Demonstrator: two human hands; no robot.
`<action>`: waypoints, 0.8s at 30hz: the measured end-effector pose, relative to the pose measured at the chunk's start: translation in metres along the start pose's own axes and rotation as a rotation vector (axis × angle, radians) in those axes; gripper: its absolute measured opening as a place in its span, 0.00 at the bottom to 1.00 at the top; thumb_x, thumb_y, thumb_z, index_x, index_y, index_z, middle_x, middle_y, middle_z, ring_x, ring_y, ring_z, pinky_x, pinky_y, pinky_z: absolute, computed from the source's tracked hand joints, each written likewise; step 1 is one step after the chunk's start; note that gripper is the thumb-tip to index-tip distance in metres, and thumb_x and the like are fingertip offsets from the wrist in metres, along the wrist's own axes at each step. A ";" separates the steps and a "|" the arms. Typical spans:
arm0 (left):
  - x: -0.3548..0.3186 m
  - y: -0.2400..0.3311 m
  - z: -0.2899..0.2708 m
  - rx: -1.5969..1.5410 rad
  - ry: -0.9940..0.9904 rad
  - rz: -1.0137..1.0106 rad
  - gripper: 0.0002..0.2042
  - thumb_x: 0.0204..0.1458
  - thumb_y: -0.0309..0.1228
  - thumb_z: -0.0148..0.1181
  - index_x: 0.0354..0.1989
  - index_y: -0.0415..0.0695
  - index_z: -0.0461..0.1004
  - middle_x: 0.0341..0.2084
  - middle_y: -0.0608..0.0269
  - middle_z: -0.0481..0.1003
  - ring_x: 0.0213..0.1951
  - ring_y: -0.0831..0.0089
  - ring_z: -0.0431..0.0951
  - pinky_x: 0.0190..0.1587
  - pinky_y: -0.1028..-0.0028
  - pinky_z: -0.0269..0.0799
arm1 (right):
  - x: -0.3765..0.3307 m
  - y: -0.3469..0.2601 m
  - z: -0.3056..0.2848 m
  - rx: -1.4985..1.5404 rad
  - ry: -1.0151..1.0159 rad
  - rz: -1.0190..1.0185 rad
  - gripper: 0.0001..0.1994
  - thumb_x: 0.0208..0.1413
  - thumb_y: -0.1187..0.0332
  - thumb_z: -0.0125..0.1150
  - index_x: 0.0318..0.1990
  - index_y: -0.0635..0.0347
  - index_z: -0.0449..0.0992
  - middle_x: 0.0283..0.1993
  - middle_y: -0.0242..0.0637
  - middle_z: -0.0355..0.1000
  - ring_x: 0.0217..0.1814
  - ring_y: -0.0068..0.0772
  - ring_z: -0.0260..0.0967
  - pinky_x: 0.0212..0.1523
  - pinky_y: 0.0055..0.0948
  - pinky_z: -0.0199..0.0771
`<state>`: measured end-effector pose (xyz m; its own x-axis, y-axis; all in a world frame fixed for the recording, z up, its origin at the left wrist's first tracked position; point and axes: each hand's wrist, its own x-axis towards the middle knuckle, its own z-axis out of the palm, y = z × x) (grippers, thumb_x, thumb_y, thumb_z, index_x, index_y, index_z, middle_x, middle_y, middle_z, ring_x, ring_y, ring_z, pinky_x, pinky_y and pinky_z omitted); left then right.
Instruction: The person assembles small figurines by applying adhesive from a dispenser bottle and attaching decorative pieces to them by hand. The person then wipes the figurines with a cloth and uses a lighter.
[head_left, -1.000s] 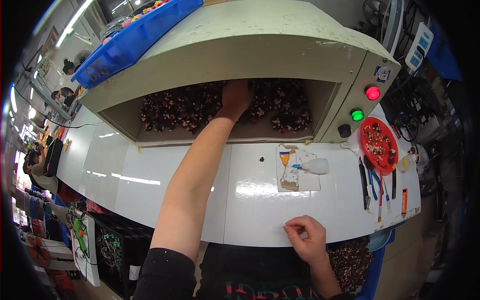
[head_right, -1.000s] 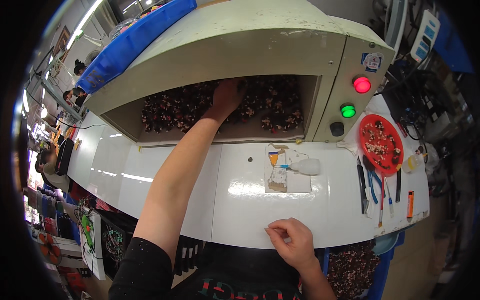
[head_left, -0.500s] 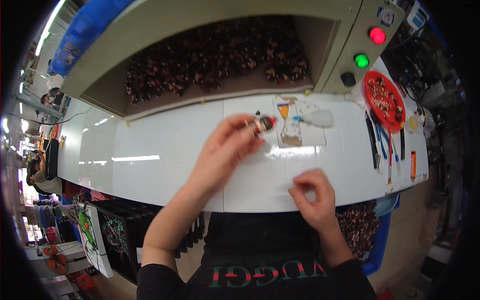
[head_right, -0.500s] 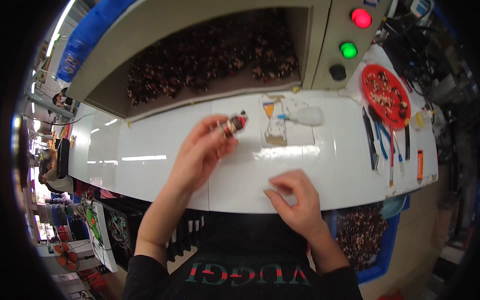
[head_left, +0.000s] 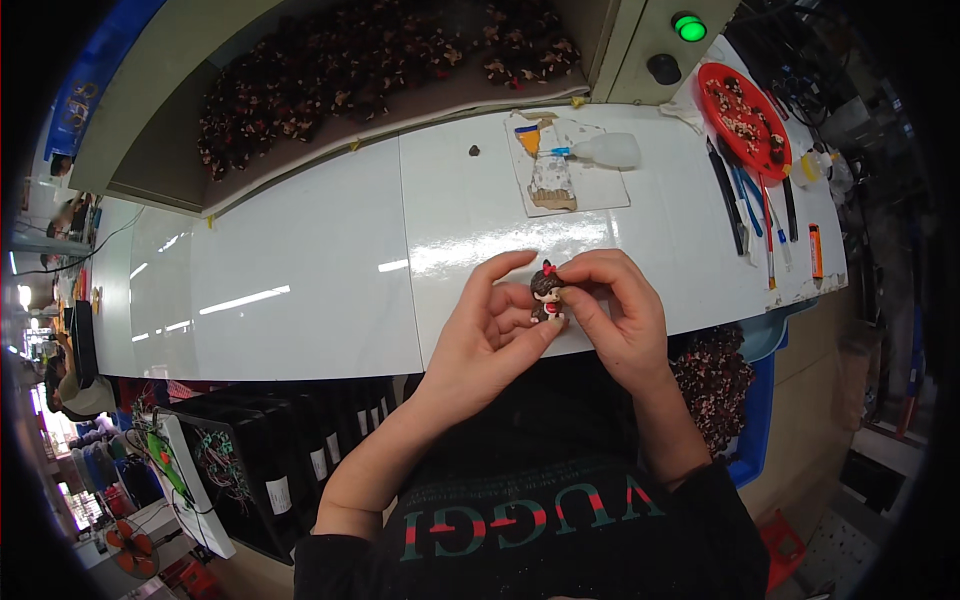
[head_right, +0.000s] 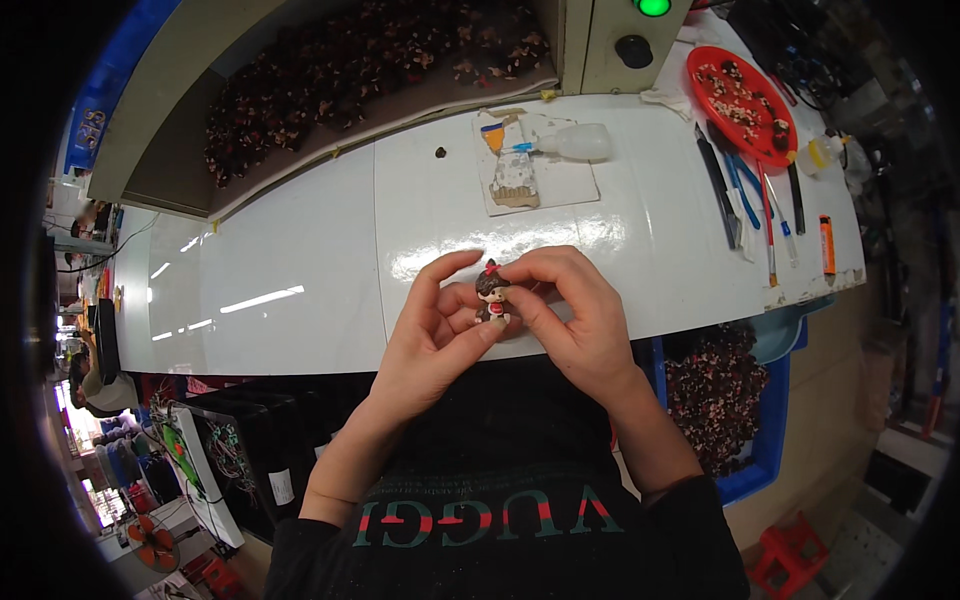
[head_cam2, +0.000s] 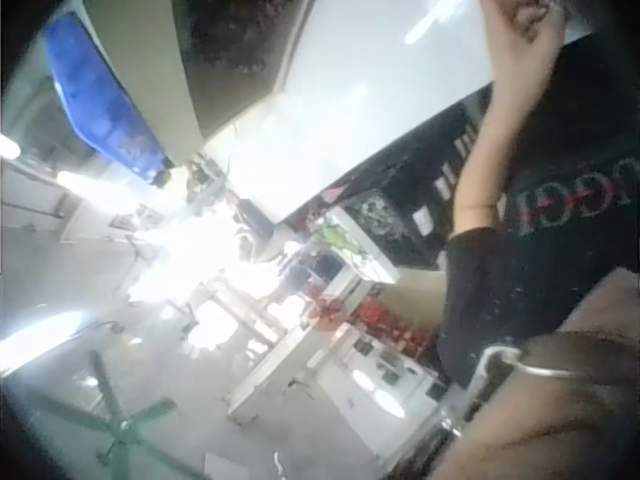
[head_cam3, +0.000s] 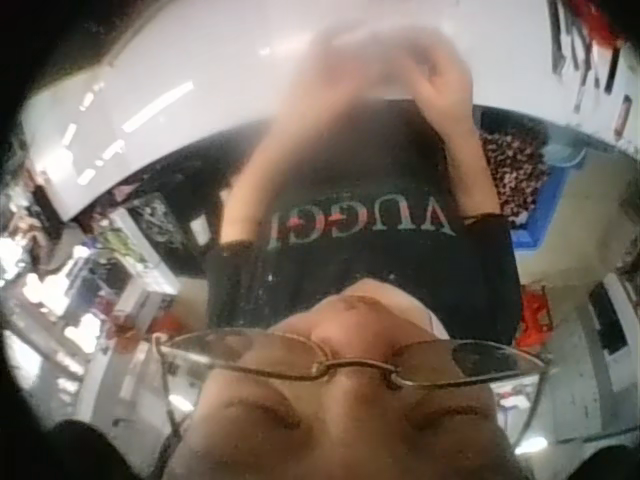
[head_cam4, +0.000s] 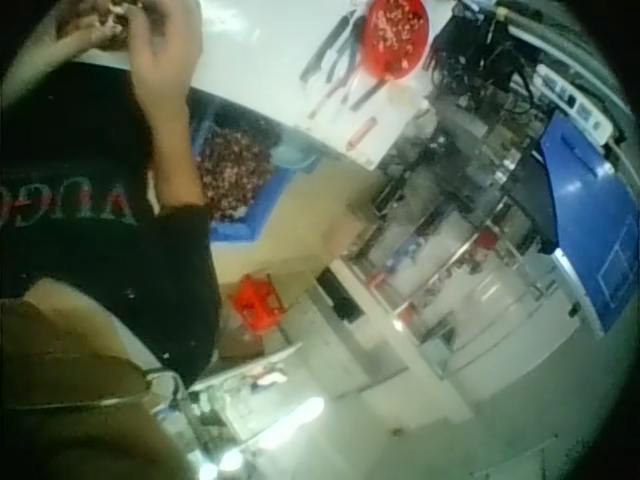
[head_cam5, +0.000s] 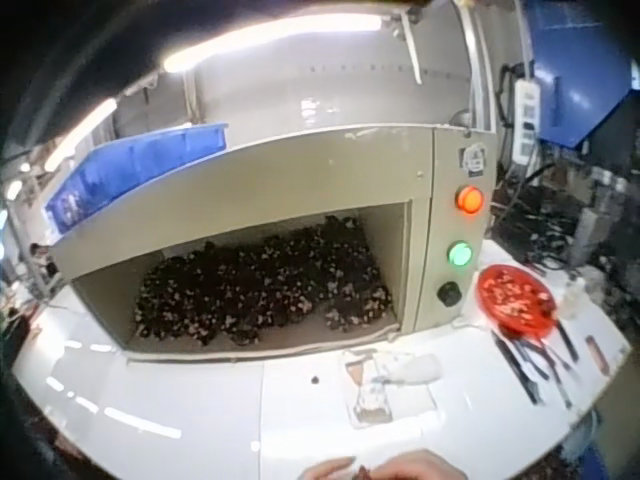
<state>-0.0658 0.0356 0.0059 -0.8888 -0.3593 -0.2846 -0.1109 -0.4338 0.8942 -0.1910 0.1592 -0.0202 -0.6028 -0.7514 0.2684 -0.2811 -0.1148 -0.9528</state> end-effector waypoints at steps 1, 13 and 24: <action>-0.001 -0.001 0.000 0.025 -0.035 0.027 0.24 0.55 0.20 0.54 0.59 0.39 0.55 0.44 0.57 0.70 0.47 0.75 0.74 0.50 0.77 0.69 | 0.000 -0.004 0.000 -0.026 -0.032 0.004 0.11 0.53 0.80 0.57 0.45 0.65 0.71 0.44 0.39 0.68 0.44 0.28 0.69 0.44 0.24 0.71; 0.000 -0.001 -0.006 -0.181 -0.043 -0.022 0.28 0.54 0.20 0.56 0.62 0.42 0.50 0.47 0.56 0.68 0.50 0.72 0.72 0.52 0.76 0.68 | -0.001 -0.001 0.011 -0.152 -0.064 -0.217 0.19 0.39 0.81 0.65 0.41 0.59 0.68 0.42 0.38 0.69 0.43 0.39 0.66 0.44 0.32 0.70; -0.003 -0.010 -0.013 0.016 -0.049 0.114 0.22 0.62 0.27 0.45 0.65 0.41 0.53 0.47 0.57 0.67 0.47 0.73 0.72 0.52 0.73 0.68 | -0.005 0.009 0.017 -0.238 0.008 -0.321 0.22 0.36 0.79 0.70 0.41 0.57 0.68 0.38 0.35 0.70 0.41 0.37 0.68 0.41 0.31 0.69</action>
<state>-0.0566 0.0303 -0.0066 -0.9166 -0.3645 -0.1642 -0.0149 -0.3793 0.9252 -0.1780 0.1507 -0.0330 -0.4622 -0.6964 0.5491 -0.6205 -0.1884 -0.7612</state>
